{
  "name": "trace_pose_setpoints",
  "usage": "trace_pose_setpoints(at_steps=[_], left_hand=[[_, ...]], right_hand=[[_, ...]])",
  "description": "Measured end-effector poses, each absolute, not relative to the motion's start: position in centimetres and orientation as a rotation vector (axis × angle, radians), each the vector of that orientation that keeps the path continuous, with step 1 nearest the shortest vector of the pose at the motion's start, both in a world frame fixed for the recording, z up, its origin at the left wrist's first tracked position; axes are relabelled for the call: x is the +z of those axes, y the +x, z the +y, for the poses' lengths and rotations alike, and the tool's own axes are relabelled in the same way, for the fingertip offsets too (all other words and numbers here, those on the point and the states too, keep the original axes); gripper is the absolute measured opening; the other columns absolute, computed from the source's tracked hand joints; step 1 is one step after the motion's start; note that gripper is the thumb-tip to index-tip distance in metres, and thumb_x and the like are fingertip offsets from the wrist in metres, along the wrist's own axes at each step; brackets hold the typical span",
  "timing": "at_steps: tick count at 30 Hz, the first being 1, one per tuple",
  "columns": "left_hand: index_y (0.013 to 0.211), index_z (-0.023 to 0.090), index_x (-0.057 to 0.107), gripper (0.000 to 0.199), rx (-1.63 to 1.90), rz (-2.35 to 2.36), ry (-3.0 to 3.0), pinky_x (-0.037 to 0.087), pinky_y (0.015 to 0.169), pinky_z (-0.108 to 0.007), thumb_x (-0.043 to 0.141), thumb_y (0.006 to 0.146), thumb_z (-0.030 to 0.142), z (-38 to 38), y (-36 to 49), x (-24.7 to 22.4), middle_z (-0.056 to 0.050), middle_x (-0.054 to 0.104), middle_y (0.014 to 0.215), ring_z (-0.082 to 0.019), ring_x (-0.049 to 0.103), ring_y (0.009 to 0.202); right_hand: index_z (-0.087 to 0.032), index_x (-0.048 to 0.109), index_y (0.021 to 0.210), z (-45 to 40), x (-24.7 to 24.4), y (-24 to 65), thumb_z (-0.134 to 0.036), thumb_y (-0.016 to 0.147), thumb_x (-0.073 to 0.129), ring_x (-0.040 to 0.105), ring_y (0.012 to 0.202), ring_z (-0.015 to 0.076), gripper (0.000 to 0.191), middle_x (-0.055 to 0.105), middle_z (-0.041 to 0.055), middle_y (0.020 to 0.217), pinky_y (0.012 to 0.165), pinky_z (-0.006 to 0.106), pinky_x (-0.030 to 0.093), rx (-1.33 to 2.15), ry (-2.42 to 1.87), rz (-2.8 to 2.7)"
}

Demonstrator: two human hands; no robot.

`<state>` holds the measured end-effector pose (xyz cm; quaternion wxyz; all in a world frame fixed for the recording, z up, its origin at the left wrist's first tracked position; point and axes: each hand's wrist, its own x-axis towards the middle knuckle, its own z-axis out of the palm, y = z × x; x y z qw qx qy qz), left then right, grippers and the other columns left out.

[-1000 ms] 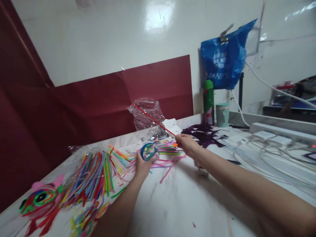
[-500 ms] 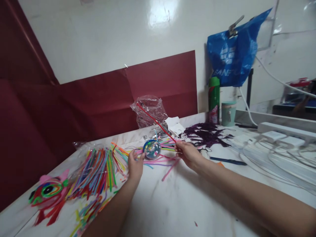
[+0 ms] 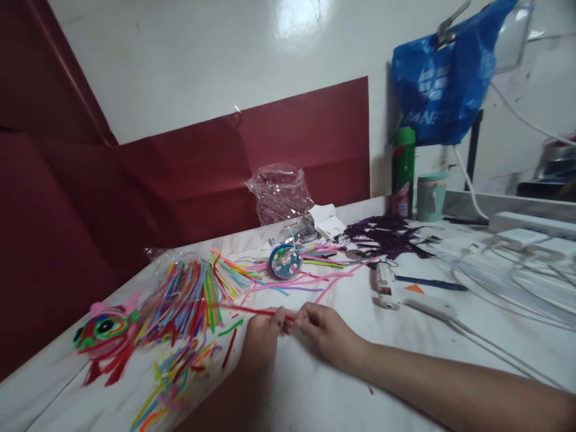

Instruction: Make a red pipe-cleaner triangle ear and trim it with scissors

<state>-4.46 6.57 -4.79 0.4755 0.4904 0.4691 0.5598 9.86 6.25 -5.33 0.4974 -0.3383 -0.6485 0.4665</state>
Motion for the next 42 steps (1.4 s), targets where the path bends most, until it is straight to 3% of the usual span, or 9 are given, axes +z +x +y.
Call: trace_pose_setpoints(at_steps=[5, 9, 14, 18, 25, 31, 34, 38, 42], left_hand=[[0.064, 0.01, 0.059, 0.027, 1.592, 1.004, 0.817, 0.037, 0.052, -0.02, 0.073, 0.06, 0.032, 7.0, -5.3, -2.7, 0.001, 0.056, 0.052, -0.007, 0.049, 0.049], [0.064, 0.012, 0.054, 0.022, 1.608, 0.847, 0.674, 0.04, 0.052, -0.02, 0.071, 0.065, 0.025, 7.1, -5.9, -1.6, 0.002, 0.053, 0.055, -0.007, 0.05, 0.052], [0.066, 0.01, 0.057, 0.024, 1.407, 0.785, 0.722, 0.039, 0.051, -0.022, 0.068, 0.069, 0.03, 5.6, -3.7, -2.6, 0.0, 0.052, 0.053, -0.007, 0.047, 0.049], [0.067, 0.009, 0.058, 0.03, 1.314, 0.753, 0.797, 0.038, 0.053, -0.024, 0.068, 0.067, 0.037, 4.8, -2.5, -3.3, 0.0, 0.053, 0.054, -0.008, 0.047, 0.05], [0.057, 0.012, 0.058, 0.034, 1.124, 0.904, 1.065, 0.034, 0.046, -0.024, 0.065, 0.064, 0.045, 3.6, -2.7, -2.6, 0.001, 0.051, 0.044, -0.009, 0.044, 0.04], [0.066, 0.017, 0.065, 0.01, 1.45, 1.281, 1.572, 0.041, 0.064, -0.025, 0.064, 0.064, 0.027, 2.7, -3.0, -1.7, -0.001, 0.061, 0.063, -0.015, 0.054, 0.064], [0.071, 0.019, 0.066, 0.014, 1.46, 1.372, 1.631, 0.042, 0.07, -0.026, 0.068, 0.058, 0.024, 3.5, -3.3, -1.9, -0.003, 0.065, 0.076, -0.018, 0.057, 0.077], [0.065, 0.016, 0.062, 0.018, 1.086, 1.261, 1.458, 0.037, 0.049, -0.023, 0.058, 0.069, 0.033, 4.2, -3.3, -2.9, 0.0, 0.058, 0.052, -0.011, 0.05, 0.047], [0.063, 0.015, 0.058, 0.02, 1.071, 1.199, 1.38, 0.035, 0.048, -0.022, 0.056, 0.07, 0.034, 4.5, -3.3, -3.8, 0.003, 0.05, 0.046, -0.009, 0.045, 0.042]], right_hand=[[-0.017, 0.049, 0.059, 7.5, -3.2, 12.0, -0.041, 0.068, 0.061, 0.038, 0.051, 0.0091, 0.029, 0.045, -0.0045, 0.053, 0.05, 0.022, 0.029, 1.136, -0.851, -1.578], [-0.017, 0.05, 0.06, 8.3, -2.6, 12.7, -0.045, 0.068, 0.061, 0.042, 0.052, 0.0097, 0.031, 0.048, -0.0036, 0.054, 0.053, 0.023, 0.034, 1.145, -0.825, -1.457], [-0.019, 0.06, 0.088, 6.7, -2.3, 12.1, -0.035, 0.071, 0.063, 0.056, 0.07, 0.0144, 0.023, 0.059, 0.0021, 0.076, 0.068, 0.028, 0.044, 1.119, -0.558, -1.619], [-0.021, 0.065, 0.074, 5.2, -1.7, 11.9, -0.033, 0.077, 0.056, 0.058, 0.074, 0.0167, 0.015, 0.062, 0.0044, 0.076, 0.072, 0.031, 0.044, 0.968, -0.497, -1.716], [-0.018, 0.052, 0.064, 7.1, -2.0, 12.2, -0.037, 0.069, 0.063, 0.048, 0.052, 0.0099, 0.022, 0.054, -0.0028, 0.057, 0.054, 0.024, 0.04, 1.254, -0.73, -1.208], [-0.015, 0.054, 0.059, 8.1, -2.4, 12.5, -0.032, 0.062, 0.066, 0.05, 0.05, 0.0093, 0.021, 0.058, 0.0, 0.057, 0.05, 0.022, 0.039, 1.547, -0.678, -1.171], [-0.015, 0.054, 0.059, 7.4, -2.0, 12.4, -0.032, 0.063, 0.066, 0.05, 0.049, 0.0089, 0.021, 0.06, -0.0001, 0.056, 0.051, 0.022, 0.039, 1.587, -0.632, -1.259], [-0.016, 0.053, 0.058, 6.7, -1.8, 12.1, -0.032, 0.062, 0.068, 0.047, 0.048, 0.0076, 0.023, 0.057, -0.0031, 0.053, 0.051, 0.021, 0.037, 1.552, -0.63, -1.291], [-0.017, 0.052, 0.059, 6.9, -2.1, 12.1, -0.036, 0.062, 0.068, 0.045, 0.048, 0.0085, 0.025, 0.054, -0.0036, 0.051, 0.051, 0.022, 0.036, 1.493, -0.651, -1.355]])
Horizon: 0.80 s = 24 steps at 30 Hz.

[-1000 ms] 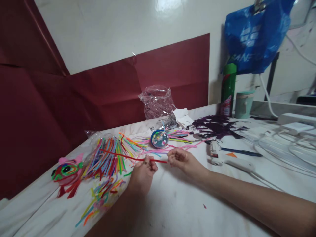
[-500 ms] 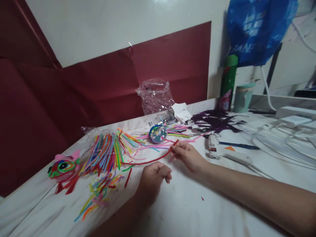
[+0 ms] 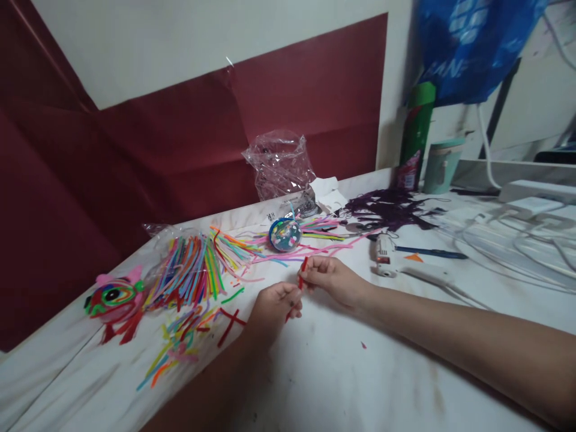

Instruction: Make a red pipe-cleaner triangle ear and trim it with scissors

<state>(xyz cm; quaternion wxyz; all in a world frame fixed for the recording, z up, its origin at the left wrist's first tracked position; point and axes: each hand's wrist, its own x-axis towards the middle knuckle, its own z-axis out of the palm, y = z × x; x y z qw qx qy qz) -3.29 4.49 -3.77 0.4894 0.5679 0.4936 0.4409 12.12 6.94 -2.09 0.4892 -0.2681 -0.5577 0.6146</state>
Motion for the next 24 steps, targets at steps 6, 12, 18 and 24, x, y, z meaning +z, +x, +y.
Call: trace_pose_setpoints(at_steps=[6, 12, 18, 24], left_hand=[[0.065, 0.018, 0.059, 0.017, 1.26, 1.529, 2.401, 0.036, 0.066, -0.029, 0.048, 0.077, 0.019, 5.0, -4.7, -2.9, -0.004, 0.057, 0.066, -0.017, 0.052, 0.068], [0.06, 0.018, 0.055, 0.024, 1.031, 1.58, 3.066, 0.031, 0.064, -0.032, 0.042, 0.08, 0.012, 4.7, -4.8, -2.5, -0.005, 0.051, 0.059, -0.019, 0.046, 0.063], [0.064, 0.017, 0.055, 0.018, 1.346, 1.506, 2.682, 0.036, 0.064, -0.029, 0.045, 0.078, 0.014, 4.4, -4.2, -2.8, -0.004, 0.053, 0.063, -0.017, 0.049, 0.066], [0.058, 0.016, 0.056, 0.01, 1.289, 1.541, 1.818, 0.035, 0.054, -0.024, 0.055, 0.067, 0.022, 4.2, -3.5, -1.8, 0.001, 0.053, 0.057, -0.013, 0.048, 0.055]], right_hand=[[-0.018, 0.056, 0.067, 7.7, -2.4, 12.9, -0.034, 0.078, 0.052, 0.048, 0.062, 0.0143, 0.02, 0.054, 0.0013, 0.063, 0.062, 0.028, 0.037, 0.835, -0.902, -1.468], [-0.017, 0.064, 0.077, 6.9, -2.9, 13.2, -0.018, 0.083, 0.047, 0.044, 0.073, 0.0184, 0.018, 0.055, 0.0067, 0.069, 0.068, 0.032, 0.03, -0.017, -0.85, -2.154], [-0.013, 0.059, 0.068, 6.4, -2.6, 12.9, -0.014, 0.079, 0.047, 0.044, 0.069, 0.0159, 0.017, 0.055, 0.0058, 0.068, 0.066, 0.029, 0.031, 0.053, -0.912, -2.235], [-0.013, 0.057, 0.062, 7.1, -2.5, 12.8, -0.026, 0.075, 0.052, 0.032, 0.042, 0.0058, 0.019, 0.044, -0.0048, 0.049, 0.042, 0.02, 0.024, 1.259, -1.037, -1.916]])
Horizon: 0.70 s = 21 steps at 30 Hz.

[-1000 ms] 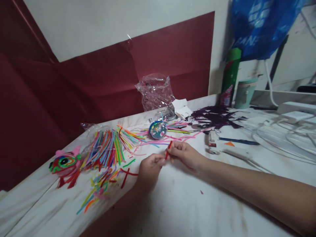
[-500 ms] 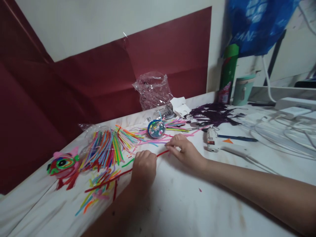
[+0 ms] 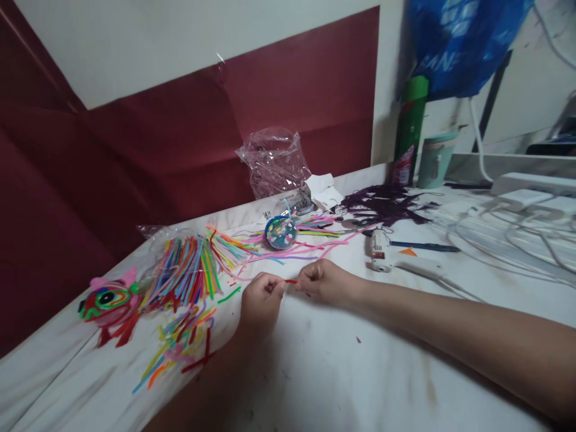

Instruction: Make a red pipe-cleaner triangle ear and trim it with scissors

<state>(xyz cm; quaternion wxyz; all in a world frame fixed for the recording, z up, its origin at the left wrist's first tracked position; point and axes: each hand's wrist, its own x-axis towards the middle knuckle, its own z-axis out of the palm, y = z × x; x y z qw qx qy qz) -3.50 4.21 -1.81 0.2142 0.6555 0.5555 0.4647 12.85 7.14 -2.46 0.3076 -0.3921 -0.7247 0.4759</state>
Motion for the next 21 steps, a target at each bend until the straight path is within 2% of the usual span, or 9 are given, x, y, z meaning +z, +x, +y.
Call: trace_pose_setpoints(at_steps=[3, 6, 13, 21], left_hand=[[0.06, 0.015, 0.056, 0.011, 1.27, 1.391, 1.385, 0.032, 0.049, -0.022, 0.059, 0.063, 0.026, 3.9, -3.1, -1.6, 0.004, 0.049, 0.048, -0.009, 0.041, 0.046], [0.057, 0.015, 0.053, 0.012, 1.353, 1.165, 1.141, 0.033, 0.05, -0.021, 0.06, 0.06, 0.024, 3.4, -2.5, -1.5, 0.004, 0.048, 0.047, -0.008, 0.042, 0.047], [0.058, 0.014, 0.051, 0.013, 1.336, 0.885, 0.974, 0.037, 0.052, -0.023, 0.061, 0.063, 0.022, 2.9, -2.0, -1.4, 0.003, 0.051, 0.048, -0.01, 0.047, 0.048], [0.055, 0.015, 0.05, 0.012, 1.369, 0.908, 0.91, 0.036, 0.047, -0.022, 0.059, 0.062, 0.019, 2.7, -1.5, -1.3, 0.004, 0.048, 0.045, -0.009, 0.046, 0.044]], right_hand=[[-0.012, 0.06, 0.064, 7.2, -2.2, 12.9, -0.029, 0.07, 0.058, 0.033, 0.04, 0.0047, 0.018, 0.047, -0.0049, 0.049, 0.04, 0.019, 0.023, 1.554, -0.961, -1.785], [-0.012, 0.06, 0.06, 6.7, -1.9, 12.7, -0.031, 0.065, 0.065, 0.036, 0.042, 0.0044, 0.02, 0.05, -0.0046, 0.05, 0.042, 0.019, 0.024, 1.662, -0.884, -1.707], [-0.012, 0.059, 0.057, 5.8, -3.4, 11.4, -0.041, 0.059, 0.072, 0.045, 0.053, 0.0071, 0.032, 0.055, -0.0019, 0.055, 0.053, 0.022, 0.031, 1.726, -0.683, -1.484], [-0.012, 0.055, 0.056, 5.7, -3.6, 11.4, -0.044, 0.066, 0.067, 0.034, 0.046, 0.005, 0.035, 0.049, -0.0036, 0.052, 0.046, 0.022, 0.022, 1.644, -0.692, -1.62]])
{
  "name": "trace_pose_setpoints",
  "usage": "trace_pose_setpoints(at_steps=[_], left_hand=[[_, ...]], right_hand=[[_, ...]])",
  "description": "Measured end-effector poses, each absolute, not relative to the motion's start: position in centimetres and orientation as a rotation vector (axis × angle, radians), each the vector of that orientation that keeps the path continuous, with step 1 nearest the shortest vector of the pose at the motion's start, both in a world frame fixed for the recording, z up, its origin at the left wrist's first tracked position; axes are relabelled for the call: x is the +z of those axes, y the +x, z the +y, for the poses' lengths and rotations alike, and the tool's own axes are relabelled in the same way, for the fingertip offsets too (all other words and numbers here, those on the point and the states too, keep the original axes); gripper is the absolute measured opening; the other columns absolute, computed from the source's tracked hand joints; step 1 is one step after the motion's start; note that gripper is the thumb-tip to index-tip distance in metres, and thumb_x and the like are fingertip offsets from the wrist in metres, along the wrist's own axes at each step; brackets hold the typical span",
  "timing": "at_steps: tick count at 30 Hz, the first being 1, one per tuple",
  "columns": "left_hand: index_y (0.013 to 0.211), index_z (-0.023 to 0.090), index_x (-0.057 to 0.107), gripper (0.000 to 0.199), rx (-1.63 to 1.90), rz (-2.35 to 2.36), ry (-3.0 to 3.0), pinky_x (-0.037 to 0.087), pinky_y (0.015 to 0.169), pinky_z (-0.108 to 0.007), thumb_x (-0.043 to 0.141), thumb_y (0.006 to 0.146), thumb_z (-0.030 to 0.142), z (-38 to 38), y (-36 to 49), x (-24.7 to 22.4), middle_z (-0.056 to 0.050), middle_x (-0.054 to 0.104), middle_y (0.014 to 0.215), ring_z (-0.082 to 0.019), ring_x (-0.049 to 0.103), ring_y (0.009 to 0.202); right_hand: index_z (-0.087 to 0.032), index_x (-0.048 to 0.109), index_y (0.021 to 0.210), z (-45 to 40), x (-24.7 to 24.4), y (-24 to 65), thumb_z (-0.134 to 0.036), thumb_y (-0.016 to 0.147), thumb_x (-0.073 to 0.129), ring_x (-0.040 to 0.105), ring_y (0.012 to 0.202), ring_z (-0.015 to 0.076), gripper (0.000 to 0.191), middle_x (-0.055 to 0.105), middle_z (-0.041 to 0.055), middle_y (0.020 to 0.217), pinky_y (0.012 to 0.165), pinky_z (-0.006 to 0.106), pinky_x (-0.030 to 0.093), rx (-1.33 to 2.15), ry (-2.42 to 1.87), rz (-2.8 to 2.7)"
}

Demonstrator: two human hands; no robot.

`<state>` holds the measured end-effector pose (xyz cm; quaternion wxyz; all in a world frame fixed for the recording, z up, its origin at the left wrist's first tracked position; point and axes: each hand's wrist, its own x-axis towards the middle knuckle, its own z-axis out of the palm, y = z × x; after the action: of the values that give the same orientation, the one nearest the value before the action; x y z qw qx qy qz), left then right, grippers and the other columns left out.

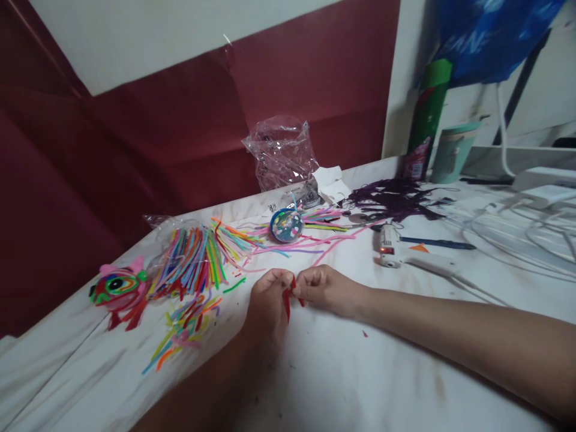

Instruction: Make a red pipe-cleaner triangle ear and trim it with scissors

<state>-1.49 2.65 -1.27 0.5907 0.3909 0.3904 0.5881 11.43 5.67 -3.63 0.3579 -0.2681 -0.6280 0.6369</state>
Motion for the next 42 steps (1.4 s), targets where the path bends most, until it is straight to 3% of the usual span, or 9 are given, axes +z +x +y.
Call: trace_pose_setpoints(at_steps=[10, 16, 29, 37, 42], left_hand=[[0.057, 0.014, 0.055, 0.008, 1.353, 1.067, 1.123, 0.036, 0.046, -0.021, 0.061, 0.059, 0.018, 3.3, -2.4, -2.3, 0.003, 0.052, 0.05, -0.009, 0.046, 0.046], [0.072, 0.013, 0.063, 0.016, 1.252, 1.273, 1.281, 0.038, 0.052, -0.022, 0.062, 0.065, 0.027, 3.7, -2.9, -1.9, -0.001, 0.061, 0.059, -0.01, 0.052, 0.052], [0.053, 0.013, 0.057, 0.01, 1.094, 1.364, 1.421, 0.03, 0.047, -0.021, 0.063, 0.058, 0.02, 3.8, -3.1, -1.0, 0.001, 0.055, 0.047, -0.008, 0.043, 0.044], [0.053, 0.011, 0.062, 0.013, 0.874, 1.228, 1.337, 0.027, 0.049, -0.022, 0.064, 0.058, 0.022, 3.9, -3.7, -0.9, -0.001, 0.057, 0.051, -0.007, 0.039, 0.046], [0.052, 0.013, 0.06, 0.016, 1.059, 1.219, 1.316, 0.029, 0.05, -0.022, 0.06, 0.062, 0.025, 4.1, -4.1, -1.1, 0.0, 0.055, 0.05, -0.008, 0.041, 0.047]], right_hand=[[-0.013, 0.062, 0.065, 5.4, -4.7, 11.0, -0.042, 0.072, 0.062, 0.033, 0.045, 0.0051, 0.03, 0.048, -0.004, 0.052, 0.045, 0.022, 0.021, 1.565, -0.731, -1.57], [-0.012, 0.058, 0.056, 5.9, -3.9, 11.1, -0.041, 0.065, 0.068, 0.04, 0.046, 0.006, 0.032, 0.056, -0.0013, 0.05, 0.047, 0.021, 0.028, 1.61, -0.714, -1.37], [-0.014, 0.055, 0.069, 6.1, -3.6, 11.2, -0.04, 0.067, 0.066, 0.05, 0.045, 0.0086, 0.028, 0.06, -0.0012, 0.052, 0.049, 0.023, 0.037, 1.632, -0.6, -1.296], [-0.014, 0.054, 0.06, 6.1, -2.4, 11.7, -0.037, 0.067, 0.066, 0.047, 0.043, 0.007, 0.027, 0.058, -0.0022, 0.05, 0.049, 0.022, 0.035, 1.573, -0.601, -1.271], [-0.014, 0.055, 0.062, 6.6, -2.3, 12.0, -0.038, 0.067, 0.066, 0.044, 0.044, 0.0063, 0.027, 0.058, -0.003, 0.052, 0.051, 0.022, 0.034, 1.515, -0.622, -1.23]])
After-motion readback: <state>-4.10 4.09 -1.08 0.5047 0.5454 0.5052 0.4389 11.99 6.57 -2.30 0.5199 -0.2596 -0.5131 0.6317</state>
